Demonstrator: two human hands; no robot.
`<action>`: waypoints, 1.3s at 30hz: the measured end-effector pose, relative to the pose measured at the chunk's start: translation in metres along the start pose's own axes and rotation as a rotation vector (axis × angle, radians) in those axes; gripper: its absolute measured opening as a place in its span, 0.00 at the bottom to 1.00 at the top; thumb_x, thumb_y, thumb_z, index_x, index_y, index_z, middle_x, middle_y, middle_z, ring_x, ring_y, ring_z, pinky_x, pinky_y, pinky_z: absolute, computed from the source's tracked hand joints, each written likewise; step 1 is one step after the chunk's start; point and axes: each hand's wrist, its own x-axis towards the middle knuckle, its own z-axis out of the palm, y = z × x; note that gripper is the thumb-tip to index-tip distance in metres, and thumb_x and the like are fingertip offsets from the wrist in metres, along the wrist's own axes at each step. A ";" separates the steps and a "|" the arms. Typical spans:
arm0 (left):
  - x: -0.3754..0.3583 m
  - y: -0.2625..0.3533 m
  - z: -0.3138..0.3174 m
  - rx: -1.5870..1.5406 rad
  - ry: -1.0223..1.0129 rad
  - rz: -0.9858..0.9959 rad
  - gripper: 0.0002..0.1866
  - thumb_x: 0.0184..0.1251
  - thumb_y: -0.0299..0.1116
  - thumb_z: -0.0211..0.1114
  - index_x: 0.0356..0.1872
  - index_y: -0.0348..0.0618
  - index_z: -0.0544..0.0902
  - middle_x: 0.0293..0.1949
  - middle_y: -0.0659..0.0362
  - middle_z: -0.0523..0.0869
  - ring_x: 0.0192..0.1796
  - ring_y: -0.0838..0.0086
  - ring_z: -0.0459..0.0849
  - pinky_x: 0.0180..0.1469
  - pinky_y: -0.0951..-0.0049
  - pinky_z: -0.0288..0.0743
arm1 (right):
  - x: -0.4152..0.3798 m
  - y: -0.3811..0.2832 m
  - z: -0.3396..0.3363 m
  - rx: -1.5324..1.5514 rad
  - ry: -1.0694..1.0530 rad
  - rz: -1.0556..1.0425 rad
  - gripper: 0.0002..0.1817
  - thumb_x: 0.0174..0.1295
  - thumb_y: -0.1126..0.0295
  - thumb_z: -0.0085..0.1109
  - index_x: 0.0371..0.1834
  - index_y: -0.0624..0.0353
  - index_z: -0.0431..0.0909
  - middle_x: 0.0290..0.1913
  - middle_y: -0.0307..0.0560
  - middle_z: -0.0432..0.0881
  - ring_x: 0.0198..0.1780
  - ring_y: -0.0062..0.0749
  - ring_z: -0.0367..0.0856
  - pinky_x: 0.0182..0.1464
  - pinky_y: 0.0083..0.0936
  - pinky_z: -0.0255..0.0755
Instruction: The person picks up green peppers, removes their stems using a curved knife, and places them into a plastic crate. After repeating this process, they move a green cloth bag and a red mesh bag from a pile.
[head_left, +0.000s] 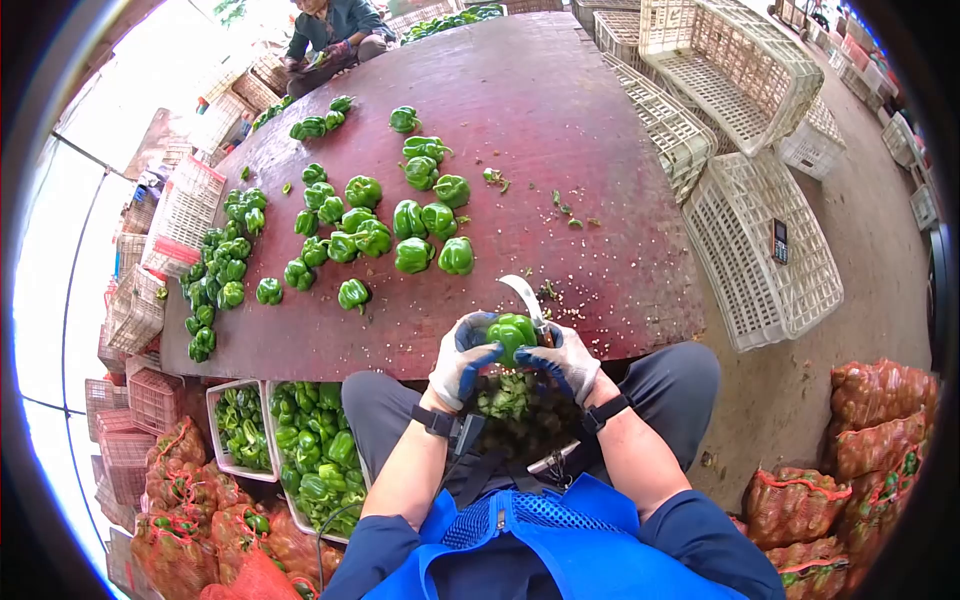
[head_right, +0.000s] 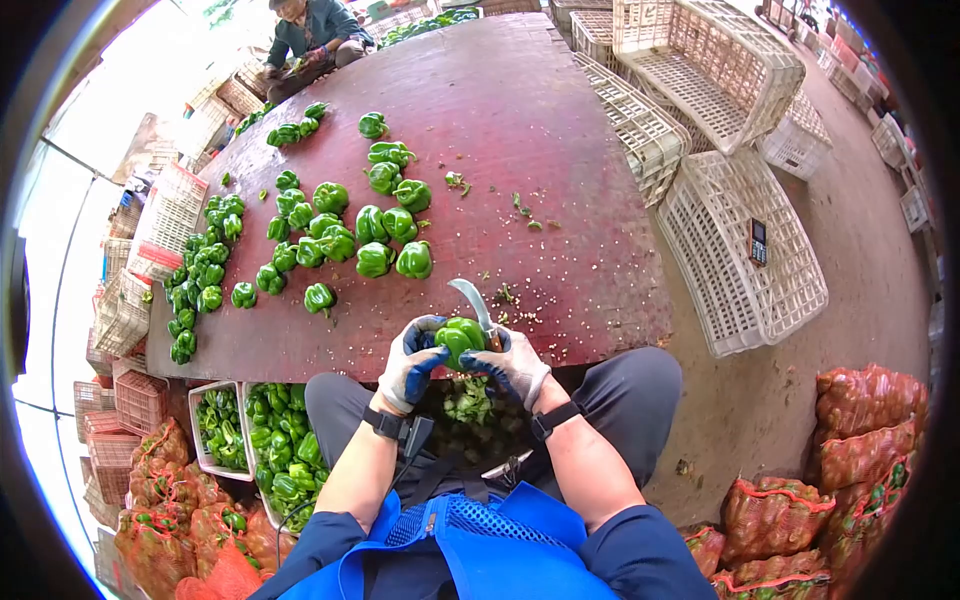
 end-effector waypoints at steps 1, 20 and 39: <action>-0.002 0.007 0.011 0.027 -0.017 0.047 0.31 0.54 0.17 0.69 0.63 0.33 0.73 0.53 0.54 0.84 0.51 0.70 0.85 0.57 0.69 0.79 | 0.001 0.001 -0.001 0.000 0.001 0.001 0.25 0.58 0.71 0.72 0.59 0.64 0.78 0.48 0.39 0.86 0.46 0.20 0.82 0.48 0.23 0.78; -0.024 0.010 0.032 -0.103 0.029 0.024 0.27 0.59 0.26 0.69 0.61 0.32 0.76 0.53 0.52 0.85 0.54 0.69 0.84 0.60 0.68 0.77 | -0.004 -0.005 0.003 0.171 0.075 0.106 0.21 0.54 0.76 0.70 0.53 0.67 0.81 0.42 0.41 0.86 0.38 0.24 0.84 0.44 0.23 0.79; -0.037 -0.009 0.030 0.434 0.030 0.331 0.45 0.45 0.27 0.81 0.68 0.36 0.68 0.60 0.55 0.78 0.60 0.72 0.76 0.65 0.71 0.71 | 0.021 0.030 -0.008 -0.031 0.307 0.007 0.18 0.52 0.73 0.78 0.46 0.62 0.82 0.38 0.41 0.87 0.39 0.22 0.84 0.43 0.24 0.81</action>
